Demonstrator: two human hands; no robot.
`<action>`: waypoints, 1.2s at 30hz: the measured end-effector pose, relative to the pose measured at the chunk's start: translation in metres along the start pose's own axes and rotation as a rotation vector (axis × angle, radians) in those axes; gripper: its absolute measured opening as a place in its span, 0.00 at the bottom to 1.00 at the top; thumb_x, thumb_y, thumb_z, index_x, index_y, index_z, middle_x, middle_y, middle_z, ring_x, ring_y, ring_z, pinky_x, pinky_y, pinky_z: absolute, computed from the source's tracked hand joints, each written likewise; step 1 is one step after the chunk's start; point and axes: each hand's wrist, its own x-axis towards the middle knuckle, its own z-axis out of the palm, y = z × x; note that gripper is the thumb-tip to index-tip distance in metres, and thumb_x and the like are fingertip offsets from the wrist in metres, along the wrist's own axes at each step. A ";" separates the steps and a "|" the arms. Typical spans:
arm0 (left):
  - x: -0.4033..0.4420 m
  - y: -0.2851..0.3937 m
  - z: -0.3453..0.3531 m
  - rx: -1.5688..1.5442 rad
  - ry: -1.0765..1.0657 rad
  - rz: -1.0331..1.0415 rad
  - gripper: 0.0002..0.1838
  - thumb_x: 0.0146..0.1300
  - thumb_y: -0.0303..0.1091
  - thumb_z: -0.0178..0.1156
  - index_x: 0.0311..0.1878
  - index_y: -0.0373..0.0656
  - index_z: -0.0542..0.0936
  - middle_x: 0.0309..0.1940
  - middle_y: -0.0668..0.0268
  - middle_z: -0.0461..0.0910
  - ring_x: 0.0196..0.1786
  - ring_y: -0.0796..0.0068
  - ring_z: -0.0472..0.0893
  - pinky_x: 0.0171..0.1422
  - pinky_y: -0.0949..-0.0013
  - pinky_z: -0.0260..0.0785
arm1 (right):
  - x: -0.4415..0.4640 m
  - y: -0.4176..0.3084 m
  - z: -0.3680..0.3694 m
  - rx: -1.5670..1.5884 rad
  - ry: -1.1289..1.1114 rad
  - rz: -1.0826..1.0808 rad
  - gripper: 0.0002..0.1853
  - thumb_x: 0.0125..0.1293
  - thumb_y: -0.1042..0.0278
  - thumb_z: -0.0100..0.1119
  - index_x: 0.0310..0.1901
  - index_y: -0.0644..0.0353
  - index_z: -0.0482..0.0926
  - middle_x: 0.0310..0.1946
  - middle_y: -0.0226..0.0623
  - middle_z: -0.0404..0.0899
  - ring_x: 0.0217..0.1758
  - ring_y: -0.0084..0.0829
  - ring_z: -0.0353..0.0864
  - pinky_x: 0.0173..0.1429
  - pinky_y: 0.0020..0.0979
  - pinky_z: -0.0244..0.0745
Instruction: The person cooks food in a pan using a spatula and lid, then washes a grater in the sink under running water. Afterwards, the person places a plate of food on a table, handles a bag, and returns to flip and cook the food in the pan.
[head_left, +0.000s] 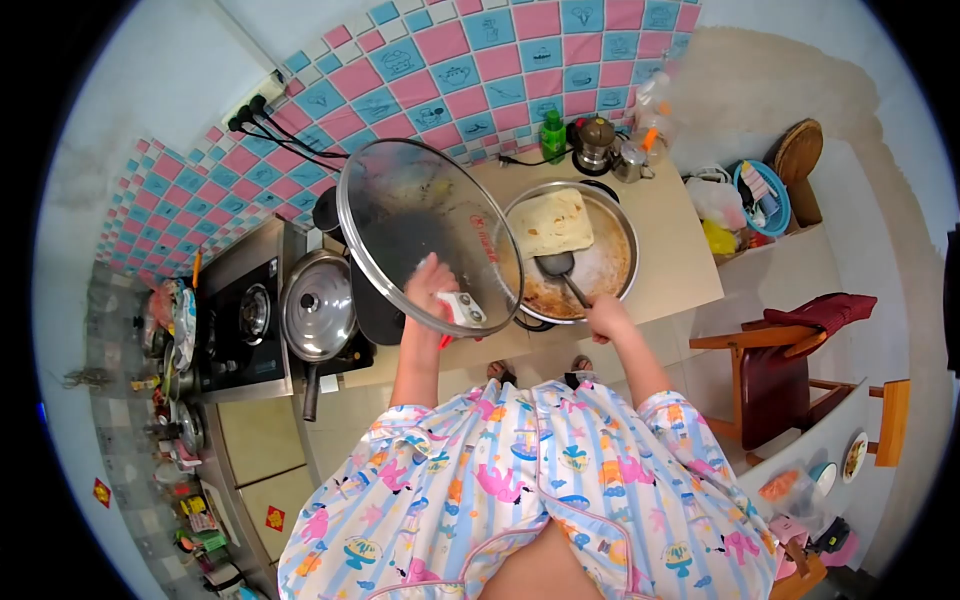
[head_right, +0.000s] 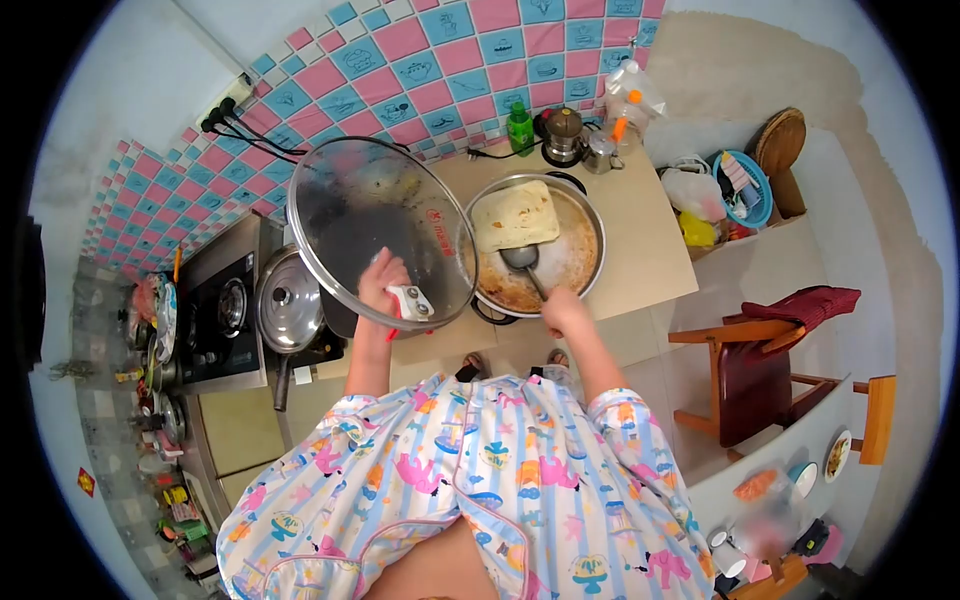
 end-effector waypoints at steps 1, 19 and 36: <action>0.001 0.001 0.000 0.000 -0.011 -0.004 0.14 0.70 0.33 0.49 0.25 0.48 0.63 0.15 0.75 0.58 0.15 0.85 0.58 0.19 0.80 0.55 | 0.002 -0.005 0.010 -0.013 -0.029 0.027 0.17 0.62 0.74 0.47 0.53 0.59 0.75 0.18 0.42 0.77 0.15 0.32 0.78 0.18 0.33 0.74; 0.005 0.009 -0.015 -0.035 -0.023 -0.045 0.15 0.69 0.33 0.50 0.25 0.47 0.64 0.15 0.74 0.61 0.15 0.84 0.60 0.20 0.79 0.56 | 0.022 0.059 0.010 0.627 0.196 -0.177 0.18 0.64 0.67 0.56 0.56 0.57 0.75 0.11 0.27 0.67 0.09 0.19 0.64 0.13 0.26 0.60; 0.009 0.004 -0.012 0.034 0.032 0.013 0.14 0.70 0.34 0.50 0.25 0.47 0.64 0.15 0.74 0.61 0.15 0.85 0.61 0.19 0.79 0.57 | -0.018 0.059 0.022 -0.041 0.566 -0.248 0.23 0.60 0.67 0.56 0.59 0.47 0.73 0.36 0.48 0.81 0.34 0.46 0.81 0.36 0.42 0.76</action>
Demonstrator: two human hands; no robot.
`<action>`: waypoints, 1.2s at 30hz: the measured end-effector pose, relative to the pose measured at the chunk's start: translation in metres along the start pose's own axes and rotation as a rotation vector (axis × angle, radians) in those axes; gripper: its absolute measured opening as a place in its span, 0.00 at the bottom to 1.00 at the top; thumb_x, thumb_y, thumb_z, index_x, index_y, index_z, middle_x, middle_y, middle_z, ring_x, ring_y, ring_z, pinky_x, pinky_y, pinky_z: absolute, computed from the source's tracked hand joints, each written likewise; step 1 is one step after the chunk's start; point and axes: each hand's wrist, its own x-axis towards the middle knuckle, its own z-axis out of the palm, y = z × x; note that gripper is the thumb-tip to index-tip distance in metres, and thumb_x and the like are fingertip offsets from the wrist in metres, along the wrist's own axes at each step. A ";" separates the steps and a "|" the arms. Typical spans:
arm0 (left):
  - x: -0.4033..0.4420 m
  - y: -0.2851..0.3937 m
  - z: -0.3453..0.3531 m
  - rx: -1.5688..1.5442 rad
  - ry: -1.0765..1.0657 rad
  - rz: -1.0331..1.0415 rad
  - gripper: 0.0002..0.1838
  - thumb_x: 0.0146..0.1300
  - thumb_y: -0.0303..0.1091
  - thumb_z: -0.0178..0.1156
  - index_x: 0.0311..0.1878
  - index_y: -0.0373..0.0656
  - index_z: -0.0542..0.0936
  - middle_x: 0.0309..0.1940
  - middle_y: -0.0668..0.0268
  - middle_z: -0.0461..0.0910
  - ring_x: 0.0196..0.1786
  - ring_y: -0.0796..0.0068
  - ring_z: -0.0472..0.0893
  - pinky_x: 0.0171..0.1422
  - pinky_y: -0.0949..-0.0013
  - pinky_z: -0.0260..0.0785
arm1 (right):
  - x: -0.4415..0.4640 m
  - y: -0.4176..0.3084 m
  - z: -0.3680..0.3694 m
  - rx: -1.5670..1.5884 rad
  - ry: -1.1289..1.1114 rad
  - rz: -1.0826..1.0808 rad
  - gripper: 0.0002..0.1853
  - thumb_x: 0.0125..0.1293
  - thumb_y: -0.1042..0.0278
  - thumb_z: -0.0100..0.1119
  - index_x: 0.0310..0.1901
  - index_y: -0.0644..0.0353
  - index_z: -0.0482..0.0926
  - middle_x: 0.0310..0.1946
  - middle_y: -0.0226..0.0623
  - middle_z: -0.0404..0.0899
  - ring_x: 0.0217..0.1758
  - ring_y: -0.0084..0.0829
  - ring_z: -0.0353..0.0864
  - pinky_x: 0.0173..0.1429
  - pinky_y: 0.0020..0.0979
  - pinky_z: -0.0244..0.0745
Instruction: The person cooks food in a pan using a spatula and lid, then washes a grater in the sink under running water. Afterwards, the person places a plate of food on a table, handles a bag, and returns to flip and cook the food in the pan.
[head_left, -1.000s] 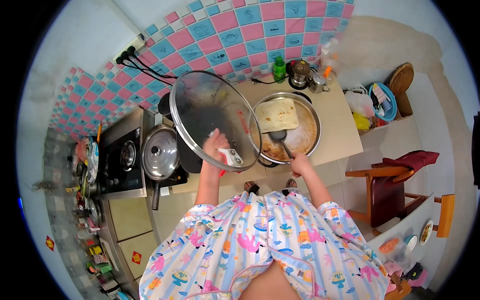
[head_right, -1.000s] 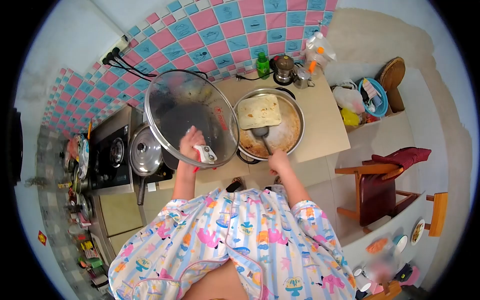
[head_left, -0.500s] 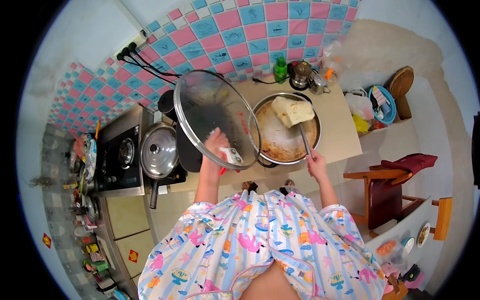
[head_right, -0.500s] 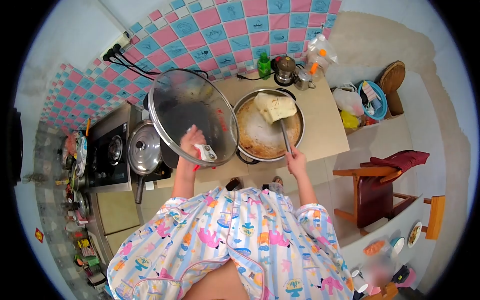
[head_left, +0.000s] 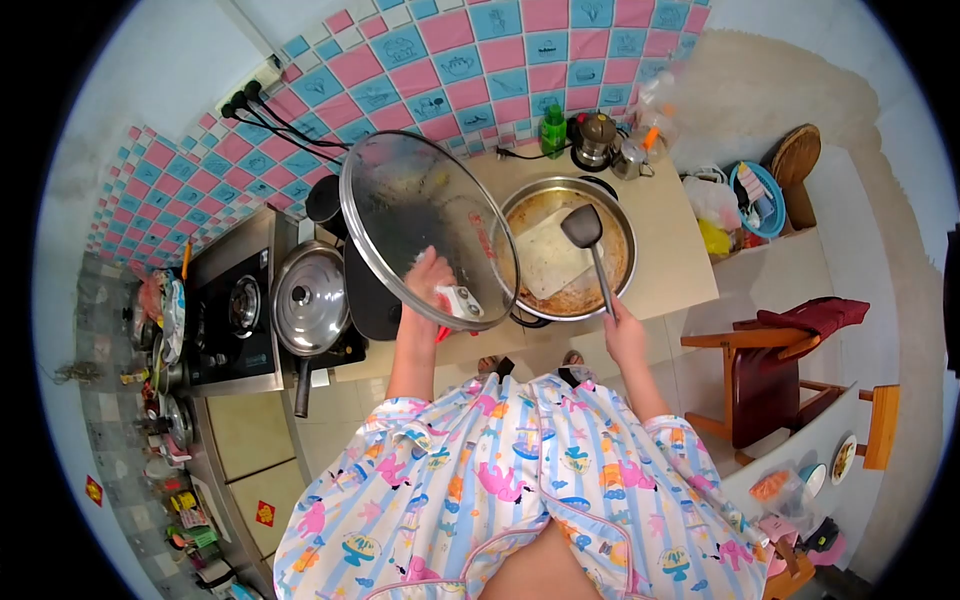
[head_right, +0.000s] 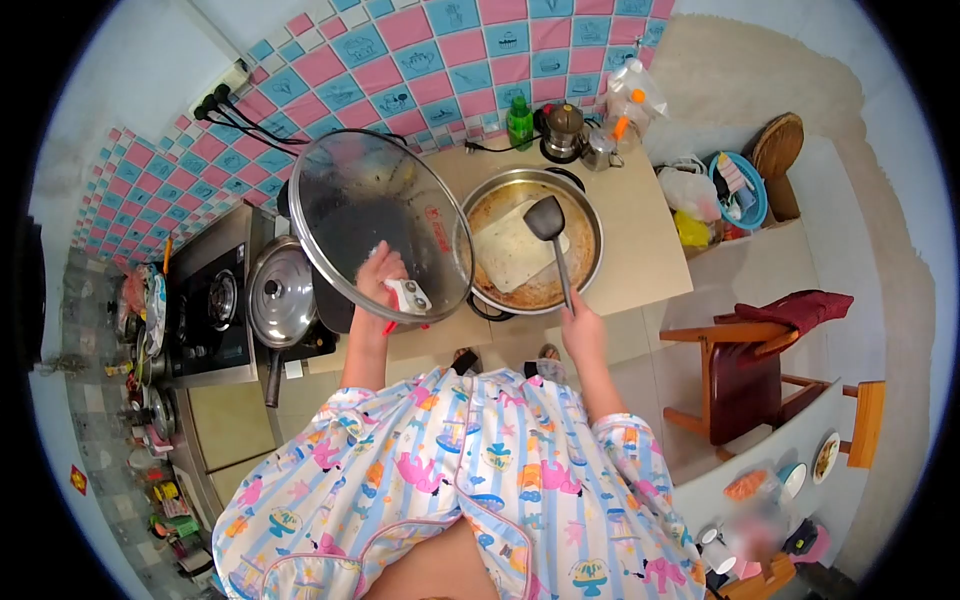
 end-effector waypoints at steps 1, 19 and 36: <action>0.001 0.000 0.000 0.001 -0.010 0.001 0.14 0.70 0.34 0.49 0.26 0.47 0.64 0.16 0.74 0.61 0.15 0.85 0.61 0.19 0.79 0.57 | 0.009 0.002 0.010 0.086 -0.038 -0.008 0.23 0.61 0.67 0.55 0.59 0.48 0.73 0.36 0.49 0.81 0.32 0.46 0.81 0.36 0.42 0.76; 0.009 0.004 -0.015 0.006 0.005 -0.076 0.19 0.70 0.38 0.49 0.20 0.49 0.62 0.11 0.76 0.59 0.14 0.83 0.59 0.20 0.78 0.56 | 0.034 -0.031 0.053 -0.233 -0.337 -0.196 0.22 0.65 0.69 0.42 0.61 0.51 0.71 0.38 0.59 0.78 0.43 0.54 0.79 0.50 0.48 0.73; 0.015 0.002 -0.016 -0.041 -0.013 -0.106 0.17 0.69 0.36 0.50 0.22 0.48 0.62 0.14 0.74 0.59 0.14 0.81 0.59 0.19 0.77 0.55 | 0.059 -0.040 -0.021 -0.024 -0.329 0.057 0.20 0.64 0.65 0.47 0.58 0.54 0.74 0.45 0.56 0.77 0.49 0.50 0.78 0.54 0.41 0.72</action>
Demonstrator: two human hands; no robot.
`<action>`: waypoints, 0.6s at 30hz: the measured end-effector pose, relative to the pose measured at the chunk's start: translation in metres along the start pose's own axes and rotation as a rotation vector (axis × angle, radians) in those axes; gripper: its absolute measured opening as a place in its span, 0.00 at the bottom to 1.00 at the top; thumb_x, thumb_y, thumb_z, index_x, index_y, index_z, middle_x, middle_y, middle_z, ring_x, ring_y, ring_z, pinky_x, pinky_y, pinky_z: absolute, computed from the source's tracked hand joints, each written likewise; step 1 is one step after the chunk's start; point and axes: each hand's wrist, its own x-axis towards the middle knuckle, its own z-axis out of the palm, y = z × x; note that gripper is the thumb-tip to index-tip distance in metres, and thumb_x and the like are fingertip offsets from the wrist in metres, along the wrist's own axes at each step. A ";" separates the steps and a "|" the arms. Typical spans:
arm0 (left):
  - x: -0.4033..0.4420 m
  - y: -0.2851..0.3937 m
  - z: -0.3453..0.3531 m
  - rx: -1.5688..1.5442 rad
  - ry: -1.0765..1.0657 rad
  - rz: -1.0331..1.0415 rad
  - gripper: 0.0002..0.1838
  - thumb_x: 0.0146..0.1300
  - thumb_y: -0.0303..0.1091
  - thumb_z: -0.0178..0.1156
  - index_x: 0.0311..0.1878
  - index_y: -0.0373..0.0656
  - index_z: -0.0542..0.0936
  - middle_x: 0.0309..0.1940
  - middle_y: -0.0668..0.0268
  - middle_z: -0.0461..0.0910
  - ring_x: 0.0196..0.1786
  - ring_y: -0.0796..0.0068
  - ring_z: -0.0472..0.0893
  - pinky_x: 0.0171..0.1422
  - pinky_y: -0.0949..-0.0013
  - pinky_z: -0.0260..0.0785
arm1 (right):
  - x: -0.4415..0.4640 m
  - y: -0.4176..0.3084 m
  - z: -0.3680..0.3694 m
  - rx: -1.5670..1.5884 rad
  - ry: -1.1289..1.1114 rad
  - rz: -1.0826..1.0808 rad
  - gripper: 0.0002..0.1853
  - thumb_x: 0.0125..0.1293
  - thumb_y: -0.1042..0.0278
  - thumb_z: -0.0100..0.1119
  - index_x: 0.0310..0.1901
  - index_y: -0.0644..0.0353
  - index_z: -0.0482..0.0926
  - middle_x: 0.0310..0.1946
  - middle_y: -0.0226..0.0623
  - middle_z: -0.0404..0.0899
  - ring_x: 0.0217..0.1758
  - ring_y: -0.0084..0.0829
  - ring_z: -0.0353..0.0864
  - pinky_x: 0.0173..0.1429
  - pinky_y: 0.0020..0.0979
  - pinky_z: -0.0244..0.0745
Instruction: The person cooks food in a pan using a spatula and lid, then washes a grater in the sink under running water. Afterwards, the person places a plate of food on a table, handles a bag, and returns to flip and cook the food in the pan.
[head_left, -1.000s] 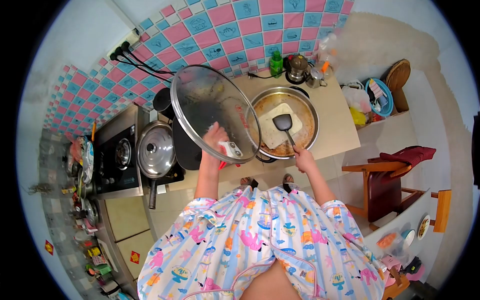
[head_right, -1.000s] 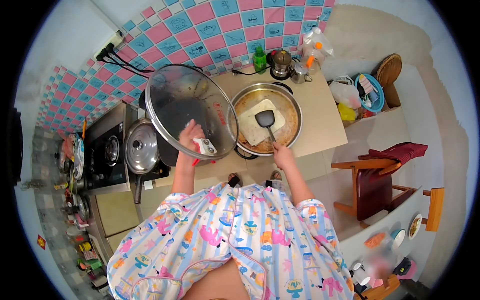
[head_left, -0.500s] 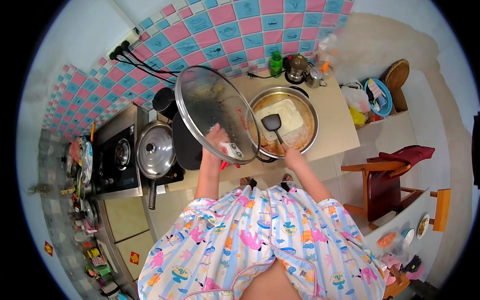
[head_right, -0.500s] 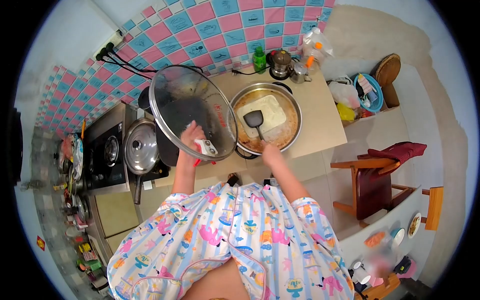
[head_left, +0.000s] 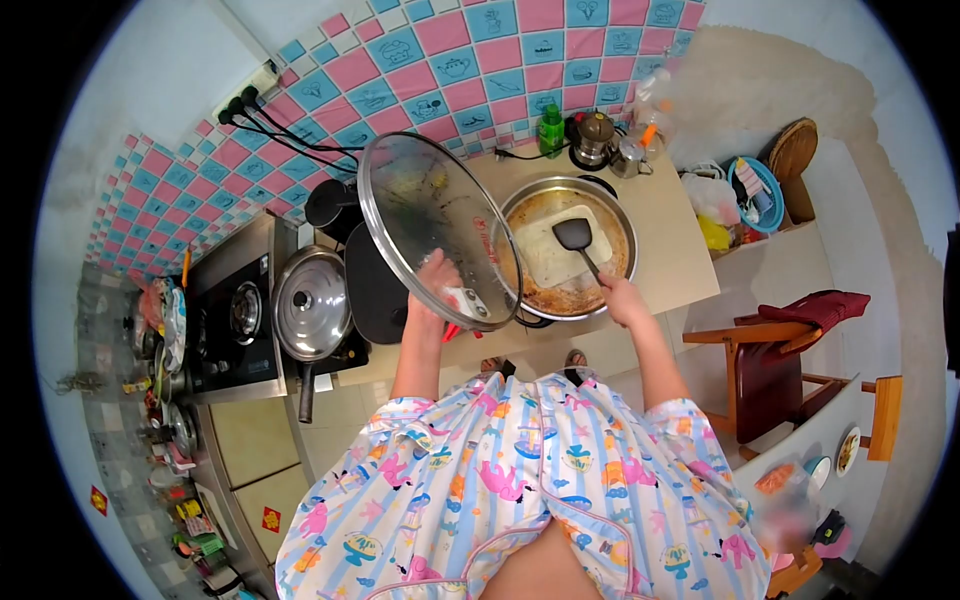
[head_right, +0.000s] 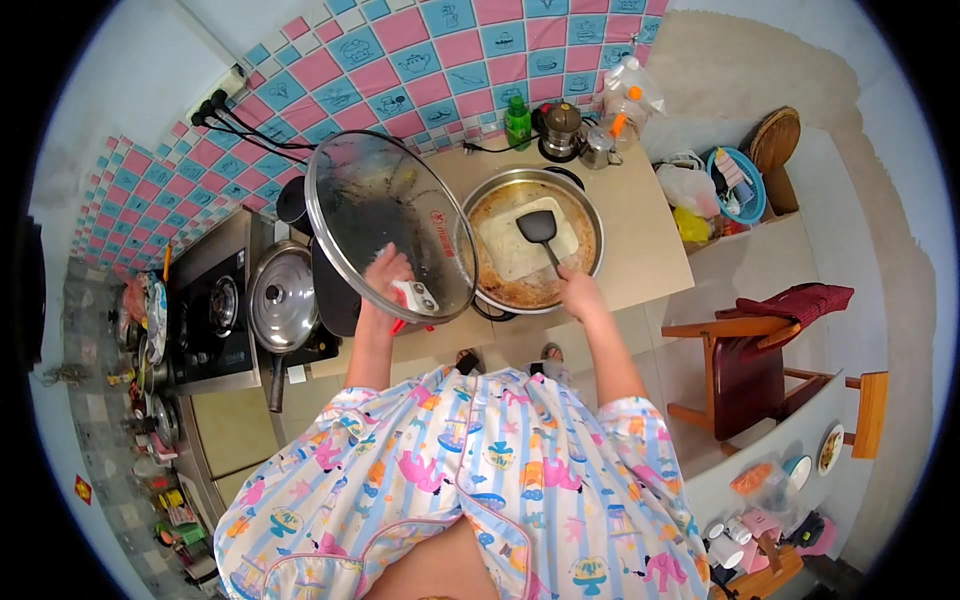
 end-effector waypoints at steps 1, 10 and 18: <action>0.001 -0.001 -0.001 -0.004 0.000 0.002 0.17 0.69 0.36 0.51 0.23 0.48 0.62 0.14 0.74 0.59 0.15 0.81 0.59 0.19 0.77 0.55 | -0.015 -0.001 -0.013 -0.047 -0.004 -0.014 0.19 0.64 0.65 0.47 0.56 0.55 0.75 0.44 0.55 0.78 0.49 0.50 0.78 0.54 0.41 0.72; 0.009 -0.010 0.001 0.030 -0.066 0.020 0.15 0.70 0.32 0.48 0.24 0.47 0.64 0.16 0.72 0.61 0.17 0.80 0.62 0.21 0.74 0.56 | -0.068 -0.002 -0.064 -0.258 -0.248 0.178 0.16 0.63 0.70 0.49 0.51 0.55 0.80 0.24 0.47 0.80 0.19 0.37 0.79 0.23 0.37 0.72; -0.008 -0.032 0.061 0.130 0.173 0.118 0.16 0.70 0.32 0.48 0.23 0.48 0.65 0.14 0.74 0.61 0.17 0.80 0.63 0.20 0.74 0.56 | -0.052 -0.008 -0.019 -0.058 -0.157 0.116 0.17 0.66 0.67 0.43 0.53 0.53 0.78 0.20 0.47 0.78 0.15 0.37 0.76 0.21 0.37 0.72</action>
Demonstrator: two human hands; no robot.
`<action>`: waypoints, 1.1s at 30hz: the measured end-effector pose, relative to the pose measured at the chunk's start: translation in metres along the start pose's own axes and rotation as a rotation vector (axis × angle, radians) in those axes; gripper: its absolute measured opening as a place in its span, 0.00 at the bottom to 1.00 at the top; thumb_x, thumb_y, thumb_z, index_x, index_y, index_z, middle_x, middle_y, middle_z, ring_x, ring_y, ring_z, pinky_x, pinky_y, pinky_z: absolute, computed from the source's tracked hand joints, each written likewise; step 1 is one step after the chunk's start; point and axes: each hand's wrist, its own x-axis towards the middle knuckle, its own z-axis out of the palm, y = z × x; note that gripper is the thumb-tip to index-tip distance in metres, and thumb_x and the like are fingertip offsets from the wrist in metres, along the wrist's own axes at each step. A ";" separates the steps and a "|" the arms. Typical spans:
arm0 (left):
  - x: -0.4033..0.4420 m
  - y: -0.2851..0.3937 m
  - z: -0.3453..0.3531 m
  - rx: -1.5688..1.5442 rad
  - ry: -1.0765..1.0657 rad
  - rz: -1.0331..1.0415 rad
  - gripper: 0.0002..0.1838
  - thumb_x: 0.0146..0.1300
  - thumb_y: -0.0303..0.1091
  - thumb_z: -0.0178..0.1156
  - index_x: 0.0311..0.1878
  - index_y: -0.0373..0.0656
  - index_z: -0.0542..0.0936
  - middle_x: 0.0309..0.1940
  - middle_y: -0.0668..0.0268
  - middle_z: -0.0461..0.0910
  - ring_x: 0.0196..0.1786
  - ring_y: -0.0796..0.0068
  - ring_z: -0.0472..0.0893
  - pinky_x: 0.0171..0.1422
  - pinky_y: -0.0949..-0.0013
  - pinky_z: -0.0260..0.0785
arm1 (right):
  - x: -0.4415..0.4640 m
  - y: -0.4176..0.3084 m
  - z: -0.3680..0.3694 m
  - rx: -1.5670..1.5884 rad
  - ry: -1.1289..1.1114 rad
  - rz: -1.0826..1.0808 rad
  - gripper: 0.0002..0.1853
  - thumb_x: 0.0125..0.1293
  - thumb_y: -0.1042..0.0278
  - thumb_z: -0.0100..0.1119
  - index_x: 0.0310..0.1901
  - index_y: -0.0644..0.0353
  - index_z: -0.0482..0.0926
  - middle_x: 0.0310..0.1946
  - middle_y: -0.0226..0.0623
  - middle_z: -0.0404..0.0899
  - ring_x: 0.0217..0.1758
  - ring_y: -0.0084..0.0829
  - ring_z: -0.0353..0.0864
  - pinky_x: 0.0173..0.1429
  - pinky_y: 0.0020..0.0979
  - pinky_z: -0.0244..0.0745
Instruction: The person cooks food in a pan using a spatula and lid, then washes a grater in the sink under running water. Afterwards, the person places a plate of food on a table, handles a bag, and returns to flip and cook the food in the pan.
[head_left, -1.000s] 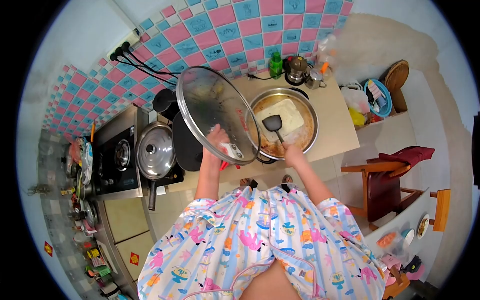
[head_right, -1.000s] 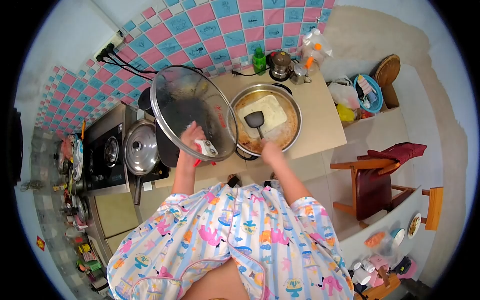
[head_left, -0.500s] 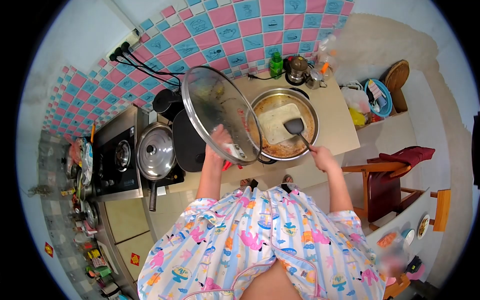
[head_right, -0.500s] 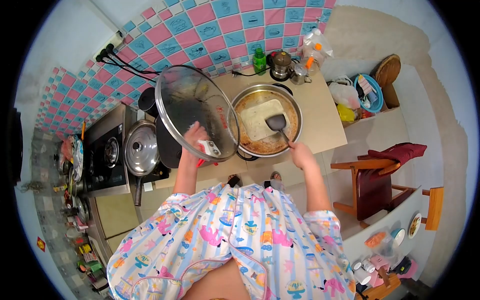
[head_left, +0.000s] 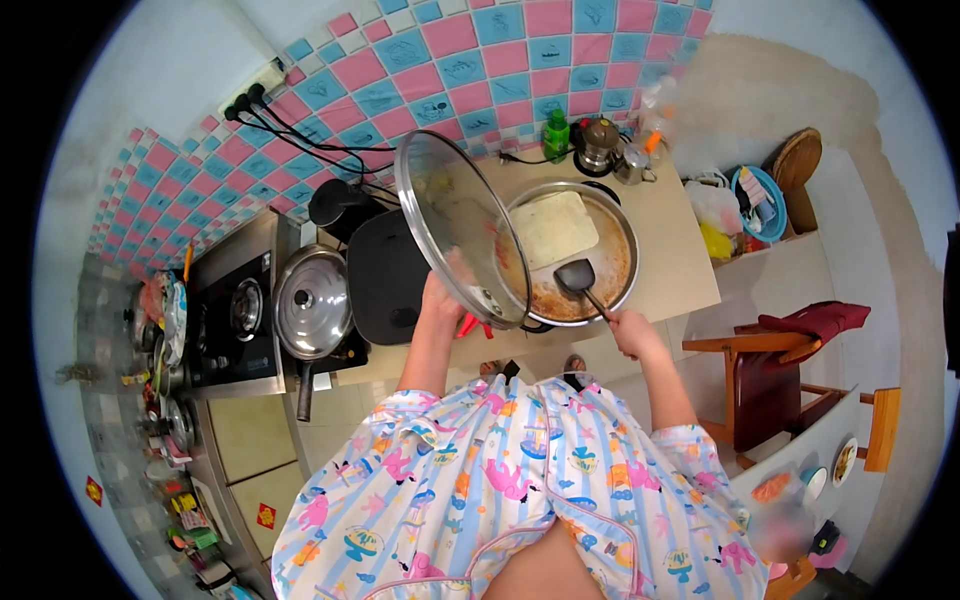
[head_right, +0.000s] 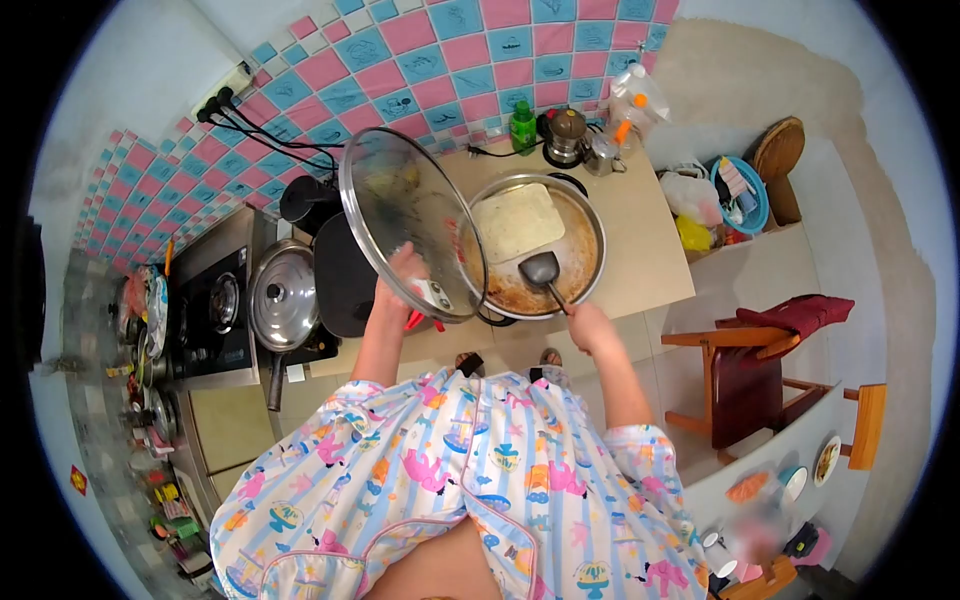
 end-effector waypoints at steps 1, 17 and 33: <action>-0.001 0.000 0.001 0.014 -0.011 0.011 0.16 0.70 0.31 0.49 0.23 0.48 0.65 0.14 0.74 0.61 0.17 0.80 0.63 0.20 0.74 0.56 | -0.005 -0.001 0.001 0.017 -0.006 0.009 0.17 0.66 0.68 0.43 0.53 0.53 0.78 0.20 0.47 0.78 0.14 0.36 0.76 0.20 0.37 0.71; 0.025 -0.002 -0.028 0.048 0.094 0.121 0.05 0.63 0.26 0.53 0.30 0.45 0.71 0.17 0.75 0.65 0.16 0.82 0.64 0.20 0.77 0.61 | 0.032 -0.047 0.080 0.141 -0.010 -0.034 0.20 0.63 0.78 0.40 0.56 0.63 0.73 0.26 0.55 0.80 0.16 0.43 0.80 0.21 0.39 0.79; 0.019 0.005 -0.035 0.059 0.060 0.139 0.06 0.67 0.29 0.48 0.33 0.44 0.72 0.18 0.76 0.66 0.13 0.87 0.61 0.16 0.82 0.57 | 0.091 0.009 0.054 0.280 0.162 -0.163 0.21 0.67 0.68 0.46 0.62 0.57 0.70 0.13 0.39 0.74 0.09 0.28 0.70 0.12 0.30 0.64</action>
